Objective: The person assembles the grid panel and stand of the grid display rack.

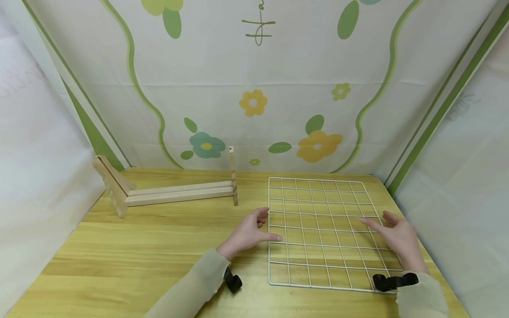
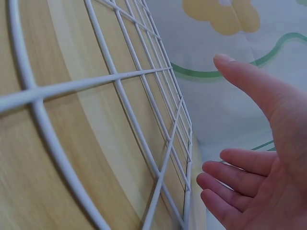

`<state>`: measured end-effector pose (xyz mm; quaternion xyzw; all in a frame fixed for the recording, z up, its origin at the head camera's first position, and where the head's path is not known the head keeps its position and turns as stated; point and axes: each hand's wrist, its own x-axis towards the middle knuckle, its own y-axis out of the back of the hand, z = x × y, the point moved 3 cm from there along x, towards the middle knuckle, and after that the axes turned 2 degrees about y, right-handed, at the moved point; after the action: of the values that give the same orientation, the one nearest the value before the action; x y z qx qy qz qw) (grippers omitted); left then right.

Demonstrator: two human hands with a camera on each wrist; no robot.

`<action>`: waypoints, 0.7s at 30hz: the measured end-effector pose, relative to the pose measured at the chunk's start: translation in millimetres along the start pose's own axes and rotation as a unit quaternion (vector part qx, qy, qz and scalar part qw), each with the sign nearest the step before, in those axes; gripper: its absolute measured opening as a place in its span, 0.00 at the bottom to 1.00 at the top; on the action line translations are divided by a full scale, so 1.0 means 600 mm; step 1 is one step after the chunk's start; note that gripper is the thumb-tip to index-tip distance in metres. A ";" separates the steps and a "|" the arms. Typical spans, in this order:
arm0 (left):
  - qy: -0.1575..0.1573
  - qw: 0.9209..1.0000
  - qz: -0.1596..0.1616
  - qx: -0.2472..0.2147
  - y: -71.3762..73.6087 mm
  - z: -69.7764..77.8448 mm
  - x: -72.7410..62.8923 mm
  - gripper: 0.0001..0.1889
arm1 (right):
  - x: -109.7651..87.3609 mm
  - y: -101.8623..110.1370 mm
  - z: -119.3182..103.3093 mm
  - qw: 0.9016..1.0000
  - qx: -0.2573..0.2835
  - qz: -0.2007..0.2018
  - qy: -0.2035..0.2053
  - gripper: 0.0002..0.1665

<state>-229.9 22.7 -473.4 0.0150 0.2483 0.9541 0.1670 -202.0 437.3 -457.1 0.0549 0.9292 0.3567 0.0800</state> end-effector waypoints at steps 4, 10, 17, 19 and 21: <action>0.006 1.000 -0.004 -0.008 -0.001 0.000 0.001 0.55 | 0.002 -0.001 0.002 1.000 0.011 -0.007 -0.005 0.61; 0.022 1.000 -0.004 -0.019 -0.003 -0.002 0.006 0.55 | 0.007 -0.001 0.008 1.000 0.013 -0.005 -0.021 0.61; 0.039 0.998 0.000 -0.039 -0.001 -0.004 0.009 0.54 | 0.015 0.001 0.019 0.999 0.018 -0.003 -0.046 0.63; 0.039 0.998 0.001 -0.042 -0.002 -0.004 0.009 0.54 | 0.019 0.002 0.021 0.999 0.013 -0.001 -0.045 0.63; 0.040 0.998 0.000 -0.050 -0.002 -0.004 0.007 0.55 | 0.023 0.003 0.023 0.999 0.013 0.001 -0.048 0.63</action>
<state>-234.0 23.9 -476.6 -0.0316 0.2068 0.9651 0.1577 -212.8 449.8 -467.8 0.0742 0.9289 0.3414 0.1233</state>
